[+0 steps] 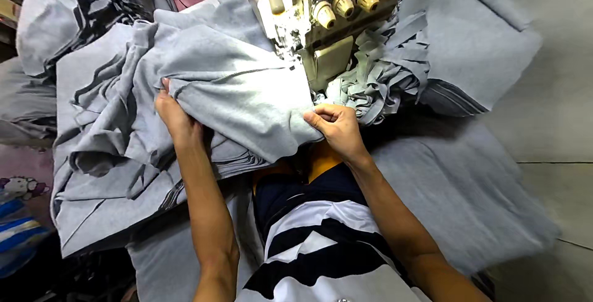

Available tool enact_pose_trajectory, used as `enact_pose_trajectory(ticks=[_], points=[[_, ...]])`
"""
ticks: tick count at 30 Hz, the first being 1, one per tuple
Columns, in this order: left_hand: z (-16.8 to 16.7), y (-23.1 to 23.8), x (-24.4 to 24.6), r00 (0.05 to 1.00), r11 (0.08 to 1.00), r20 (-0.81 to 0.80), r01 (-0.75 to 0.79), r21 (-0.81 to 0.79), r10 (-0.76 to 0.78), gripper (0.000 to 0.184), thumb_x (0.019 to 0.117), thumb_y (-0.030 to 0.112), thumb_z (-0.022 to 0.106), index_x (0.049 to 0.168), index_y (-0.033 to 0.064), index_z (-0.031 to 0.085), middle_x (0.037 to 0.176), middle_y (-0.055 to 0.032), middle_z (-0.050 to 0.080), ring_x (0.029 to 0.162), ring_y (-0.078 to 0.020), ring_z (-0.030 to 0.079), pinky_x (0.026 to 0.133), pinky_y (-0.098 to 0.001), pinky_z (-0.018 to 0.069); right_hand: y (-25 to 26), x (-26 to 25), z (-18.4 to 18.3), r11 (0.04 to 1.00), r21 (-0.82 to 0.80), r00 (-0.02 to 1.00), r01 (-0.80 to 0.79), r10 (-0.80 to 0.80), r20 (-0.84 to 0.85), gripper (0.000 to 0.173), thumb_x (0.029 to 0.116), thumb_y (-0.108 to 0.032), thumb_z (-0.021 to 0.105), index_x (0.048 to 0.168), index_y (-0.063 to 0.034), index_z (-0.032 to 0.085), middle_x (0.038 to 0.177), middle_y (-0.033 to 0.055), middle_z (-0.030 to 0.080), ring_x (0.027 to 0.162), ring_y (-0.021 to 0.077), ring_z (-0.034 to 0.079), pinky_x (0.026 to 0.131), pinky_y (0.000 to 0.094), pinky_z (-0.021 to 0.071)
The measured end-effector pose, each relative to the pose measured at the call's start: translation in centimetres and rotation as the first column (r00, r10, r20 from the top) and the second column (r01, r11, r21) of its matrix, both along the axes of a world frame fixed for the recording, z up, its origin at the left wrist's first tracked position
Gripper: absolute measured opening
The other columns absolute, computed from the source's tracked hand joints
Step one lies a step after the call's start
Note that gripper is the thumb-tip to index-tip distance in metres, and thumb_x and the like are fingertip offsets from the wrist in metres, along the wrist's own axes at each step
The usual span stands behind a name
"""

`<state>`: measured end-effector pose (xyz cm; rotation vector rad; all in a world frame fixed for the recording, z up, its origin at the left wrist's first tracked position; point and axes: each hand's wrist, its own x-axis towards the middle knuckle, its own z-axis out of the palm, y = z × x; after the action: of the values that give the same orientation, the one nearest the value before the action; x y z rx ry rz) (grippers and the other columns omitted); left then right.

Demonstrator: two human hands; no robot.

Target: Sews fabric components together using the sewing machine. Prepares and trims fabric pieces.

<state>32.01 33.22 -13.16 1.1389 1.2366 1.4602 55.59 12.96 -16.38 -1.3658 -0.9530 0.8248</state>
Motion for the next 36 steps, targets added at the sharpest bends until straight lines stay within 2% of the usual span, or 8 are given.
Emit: enact_pose_trajectory(ticks=[4,6,8,12,15,24,32,36], points=[[0.9,0.0,-0.8,0.983,0.961,-0.033,0.171,-0.217,-0.182,0.049,0.1117,0.048,0.024,0.103,0.0153,0.059,0.077,0.0068,0.064,0.070,-0.0055,0.063,0.069,-0.0283,0.0562,-0.3,-0.4,-0.4,0.998,-0.061,0.999,0.006,-0.008,-0.031,0.015,0.0971,-0.024,0.073,0.095,-0.0086,0.074,0.068,0.0019,0.068,0.052,0.0084,0.057,0.047,0.0237,0.0466],[0.7,-4.4,-2.1,0.947,0.960,-0.212,0.200,-0.196,-0.240,0.056,0.1110,0.050,0.026,0.142,0.0098,0.050,0.115,-0.0014,0.067,0.099,-0.0122,0.068,0.089,-0.0366,0.0568,-1.0,-0.4,-0.5,0.995,-0.102,1.000,0.004,-0.007,-0.031,0.016,0.0962,-0.025,0.074,0.098,-0.0086,0.073,0.072,0.0029,0.070,0.052,0.0106,0.062,0.046,0.0248,0.0520],[-0.7,-10.1,-2.4,0.847,0.981,-0.504,0.192,-0.009,-0.170,0.059,0.1093,0.041,0.044,0.155,0.0060,0.031,0.139,-0.0088,0.056,0.113,-0.0162,0.065,0.093,-0.0384,0.0577,-1.7,-0.2,-0.6,0.992,-0.127,0.999,0.009,-0.013,-0.034,0.016,0.0953,-0.024,0.076,0.097,-0.0081,0.073,0.072,0.0042,0.071,0.052,0.0123,0.063,0.046,0.0256,0.0542],[-4.4,-19.6,1.6,0.613,0.860,-0.790,0.388,0.332,0.028,0.074,0.0847,0.044,0.082,0.137,0.0031,0.047,0.135,-0.0227,0.050,0.124,-0.0335,0.051,0.101,-0.0470,0.0445,-2.1,0.2,-0.6,0.994,-0.104,0.999,-0.023,0.018,-0.049,0.013,0.0950,-0.018,0.075,0.095,-0.0054,0.072,0.072,0.0039,0.071,0.053,0.0104,0.065,0.048,0.0240,0.0569],[-6.5,-19.8,4.4,0.541,0.794,-0.818,0.401,0.457,0.197,0.057,0.0856,0.042,0.080,0.129,0.0149,0.054,0.123,-0.0132,0.051,0.116,-0.0308,0.049,0.101,-0.0439,0.0392,-2.1,0.2,-0.3,0.996,-0.055,0.997,-0.065,0.064,-0.035,0.012,0.0975,-0.016,0.072,0.096,-0.0044,0.072,0.075,0.0035,0.072,0.056,0.0084,0.065,0.050,0.0225,0.0567],[-5.3,-15.1,1.9,0.412,0.747,-0.815,0.363,0.557,0.407,0.030,0.0859,0.019,0.073,0.115,0.0127,0.067,0.115,-0.0142,0.061,0.109,-0.0345,0.056,0.097,-0.0461,0.0416,-2.6,0.7,0.4,0.997,-0.018,0.997,-0.072,0.072,-0.027,0.010,0.0997,-0.011,0.068,0.099,-0.0015,0.071,0.073,0.0047,0.070,0.056,0.0086,0.065,0.052,0.0218,0.0566],[-4.7,-16.8,-4.6,0.605,0.853,-0.755,0.228,0.470,0.255,0.022,0.0830,0.001,0.057,0.103,-0.0027,0.066,0.107,-0.0193,0.057,0.100,-0.0259,0.057,0.085,-0.0328,0.0492,-3.2,-0.9,-0.3,0.997,-0.019,0.995,-0.079,0.078,-0.070,0.012,0.0956,-0.009,0.072,0.106,-0.0037,0.067,0.073,0.0058,0.070,0.053,0.0112,0.064,0.047,0.0227,0.0556],[-4.6,-18.1,-3.3,0.803,0.957,-0.588,0.237,0.166,-0.097,0.051,0.0854,0.002,0.059,0.133,-0.0057,0.044,0.125,-0.0125,0.058,0.108,-0.0121,0.063,0.091,-0.0288,0.0563,-3.1,-0.5,-0.6,0.999,-0.033,0.997,-0.037,0.035,-0.063,0.010,0.0962,-0.008,0.072,0.105,-0.0043,0.068,0.077,0.0063,0.070,0.055,0.0121,0.065,0.049,0.0235,0.0567]])
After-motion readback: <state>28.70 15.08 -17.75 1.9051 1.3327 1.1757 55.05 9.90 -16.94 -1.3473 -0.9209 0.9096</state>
